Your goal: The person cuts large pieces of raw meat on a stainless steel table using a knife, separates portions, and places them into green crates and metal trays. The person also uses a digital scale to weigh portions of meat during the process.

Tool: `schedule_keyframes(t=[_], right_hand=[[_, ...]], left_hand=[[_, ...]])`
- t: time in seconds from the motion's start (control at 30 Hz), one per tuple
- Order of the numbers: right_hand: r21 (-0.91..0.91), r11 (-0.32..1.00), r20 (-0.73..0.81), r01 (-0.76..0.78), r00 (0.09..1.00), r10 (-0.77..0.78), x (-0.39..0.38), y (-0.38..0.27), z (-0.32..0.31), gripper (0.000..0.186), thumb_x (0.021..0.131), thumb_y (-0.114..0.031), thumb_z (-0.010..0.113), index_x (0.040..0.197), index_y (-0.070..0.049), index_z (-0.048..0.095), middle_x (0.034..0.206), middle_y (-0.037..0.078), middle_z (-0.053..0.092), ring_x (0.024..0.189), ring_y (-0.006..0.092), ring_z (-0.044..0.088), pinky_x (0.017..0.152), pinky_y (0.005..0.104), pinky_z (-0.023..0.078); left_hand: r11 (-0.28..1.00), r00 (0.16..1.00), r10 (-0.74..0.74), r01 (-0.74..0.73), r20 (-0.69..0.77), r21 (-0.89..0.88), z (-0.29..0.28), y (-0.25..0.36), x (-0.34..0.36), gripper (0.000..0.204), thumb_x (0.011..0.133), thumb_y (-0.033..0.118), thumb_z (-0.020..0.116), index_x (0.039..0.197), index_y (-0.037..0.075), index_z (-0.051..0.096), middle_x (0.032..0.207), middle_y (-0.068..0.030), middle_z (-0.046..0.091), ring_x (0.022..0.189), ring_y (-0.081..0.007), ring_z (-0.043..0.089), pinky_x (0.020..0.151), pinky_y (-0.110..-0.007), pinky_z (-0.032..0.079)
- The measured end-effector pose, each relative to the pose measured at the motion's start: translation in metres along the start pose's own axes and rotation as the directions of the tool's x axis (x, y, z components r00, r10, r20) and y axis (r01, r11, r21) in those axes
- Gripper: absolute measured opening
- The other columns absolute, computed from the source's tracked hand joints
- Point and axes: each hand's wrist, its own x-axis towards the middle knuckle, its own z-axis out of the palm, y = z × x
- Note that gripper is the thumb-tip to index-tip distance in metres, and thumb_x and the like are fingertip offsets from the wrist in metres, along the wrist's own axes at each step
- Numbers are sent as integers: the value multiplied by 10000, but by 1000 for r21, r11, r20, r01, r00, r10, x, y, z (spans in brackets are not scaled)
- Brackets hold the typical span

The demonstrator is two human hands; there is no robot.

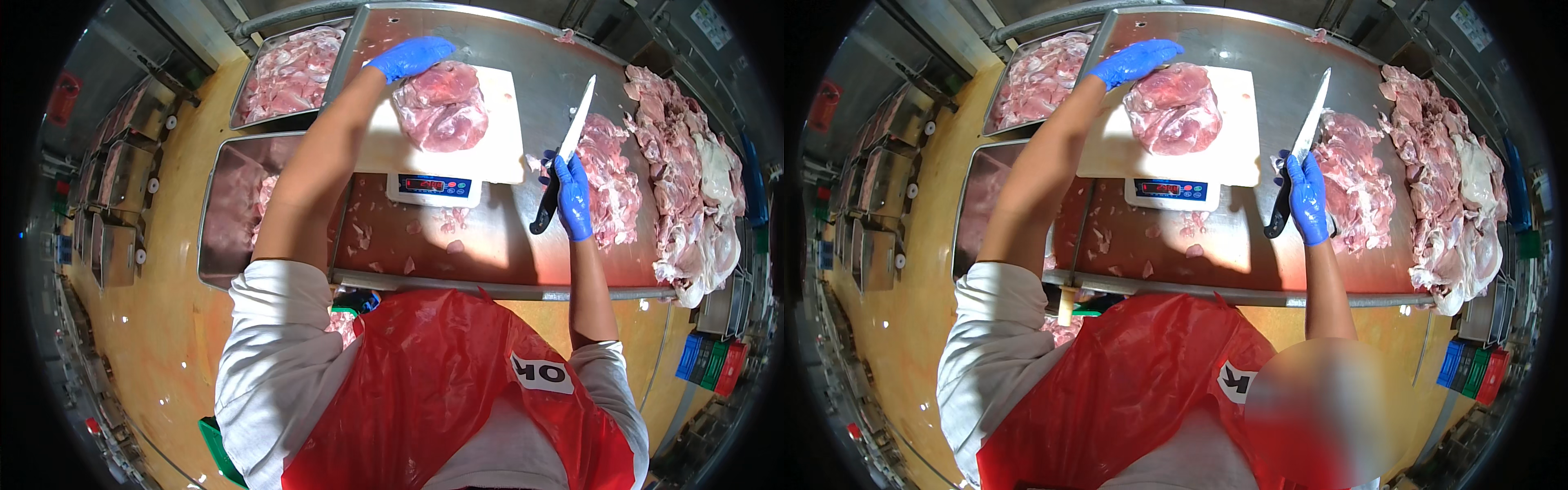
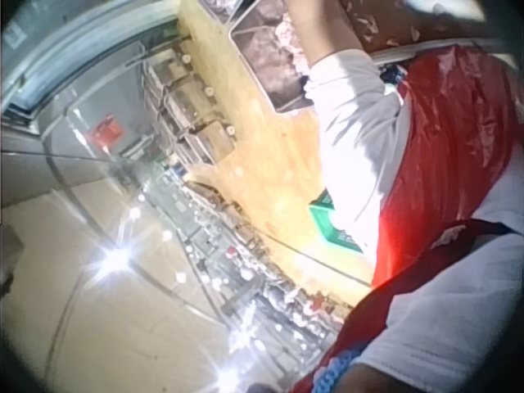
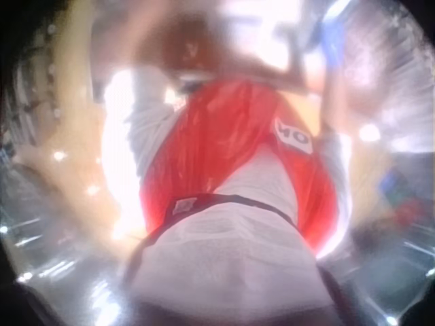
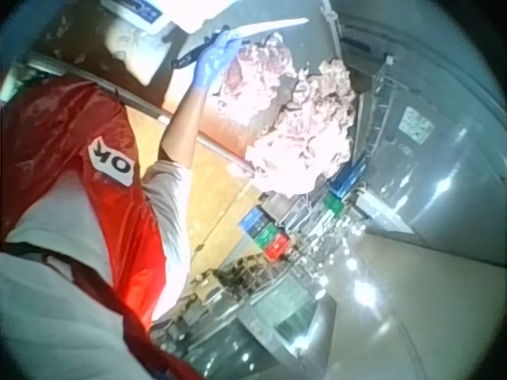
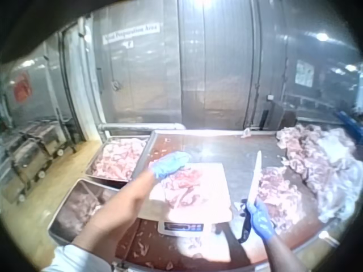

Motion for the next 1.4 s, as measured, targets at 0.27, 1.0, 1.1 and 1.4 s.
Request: schedule_keyframes(t=[0.27, 1.0, 1.1, 1.4], right_hand=[[-7, 1000, 36, -3, 999, 3, -11, 6, 0, 217, 1012, -245, 522, 1092, -45, 547, 888, 76, 640, 770, 162, 640, 683, 311, 550], [-9, 1000, 28, -27, 999, 27, -13, 14, 23, 197, 1025, -247, 499, 968, -58, 508, 720, 25, 547, 551, 94, 530, 500, 247, 453], [-106, 994, 33, 19, 999, -15, -17, 22, 31, 182, 1026, -216, 494, 1030, -36, 519, 731, 24, 553, 566, 87, 524, 505, 244, 448], [-237, 971, 135, 38, 991, -6, -41, 21, 70, 169, 1019, -198, 500, 1023, -29, 488, 705, 39, 583, 574, 98, 552, 505, 274, 459]], left_hand=[[993, 999, 24, -20, -26, 118, -40, -8, -3, 354, 976, 287, 520, 1249, 83, 618, 1246, -103, 626, 1151, -272, 587, 1018, -372, 441], [973, 971, -153, 180, 185, -144, -28, 20, -59, 436, 881, 353, 688, 1280, 190, 621, 1239, -69, 621, 1109, -189, 574, 909, -350, 486], [991, 979, -20, 47, 203, -127, -19, 30, -60, 382, 891, 322, 663, 1246, 183, 649, 1205, -101, 633, 1109, -216, 588, 982, -367, 458], [998, 999, 0, 2, 32, -66, 0, 40, -58, 219, 857, 170, 638, 1043, 56, 655, 999, -114, 651, 932, -241, 623, 869, -365, 493]])
